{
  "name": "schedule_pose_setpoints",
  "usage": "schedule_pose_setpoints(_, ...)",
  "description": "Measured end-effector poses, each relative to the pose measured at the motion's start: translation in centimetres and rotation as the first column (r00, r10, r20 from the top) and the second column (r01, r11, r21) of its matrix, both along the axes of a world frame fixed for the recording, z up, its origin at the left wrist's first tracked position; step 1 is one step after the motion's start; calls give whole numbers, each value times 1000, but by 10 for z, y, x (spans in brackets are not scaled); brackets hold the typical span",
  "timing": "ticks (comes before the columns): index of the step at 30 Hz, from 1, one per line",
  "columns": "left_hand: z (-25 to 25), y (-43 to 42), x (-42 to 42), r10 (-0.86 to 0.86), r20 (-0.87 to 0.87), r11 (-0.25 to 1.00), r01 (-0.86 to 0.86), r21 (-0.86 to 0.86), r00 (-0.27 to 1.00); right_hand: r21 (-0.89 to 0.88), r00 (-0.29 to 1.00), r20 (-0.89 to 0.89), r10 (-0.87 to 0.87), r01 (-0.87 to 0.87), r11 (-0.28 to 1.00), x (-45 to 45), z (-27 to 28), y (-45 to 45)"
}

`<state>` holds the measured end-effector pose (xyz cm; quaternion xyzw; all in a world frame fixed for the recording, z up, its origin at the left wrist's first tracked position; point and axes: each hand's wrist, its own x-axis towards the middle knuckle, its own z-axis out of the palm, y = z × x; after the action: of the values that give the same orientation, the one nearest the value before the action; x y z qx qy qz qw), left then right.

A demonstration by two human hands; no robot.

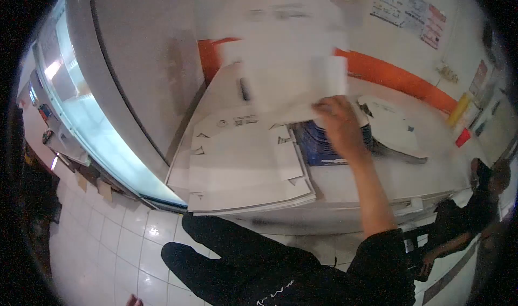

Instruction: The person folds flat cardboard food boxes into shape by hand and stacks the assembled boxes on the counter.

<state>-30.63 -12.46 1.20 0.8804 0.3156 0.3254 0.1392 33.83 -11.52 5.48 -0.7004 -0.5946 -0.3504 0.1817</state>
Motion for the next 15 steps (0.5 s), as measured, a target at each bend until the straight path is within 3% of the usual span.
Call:
schedule_pose_setpoints(2, 10, 1, 49, -17, 111, 998, 23, -50, 994, -19, 982, -156, -110, 109, 994, 56, -8, -37)
schedule_pose_setpoints(4, 13, -1, 70, 123, 126, 937, -74, -340, 984, -100, 950, -284, -131, 107, 989, 84, -13, -60)
schedule_pose_setpoints(5, 5, 15, 76, -65, 147, 984, 88, -152, 987, -157, 937, -328, -122, 73, 985, 96, -14, -68)
schedule_pose_setpoints(6, 3, 19, 85, -80, 170, 980, 109, -166, 982, -217, 921, -373, -118, 37, 975, 100, -12, -72)
schedule_pose_setpoints(9, 1, 26, 105, -125, 172, 960, 163, -227, 977, -306, 959, -265, -101, 15, 952, 102, -9, -84)
schedule_pose_setpoints(12, 6, 18, 126, 6, 317, 832, 171, -527, 948, -411, 900, -352, -257, 98, 906, 82, -15, -83)
schedule_pose_setpoints(13, -2, 29, 126, -160, 293, 886, 268, -378, 943, -486, 883, -310, -353, 172, 857, 74, -5, -82)
schedule_pose_setpoints(15, -3, 28, 134, -172, 245, 878, 261, -402, 954, -619, 822, -208, -531, 310, 722, 59, 16, -70)
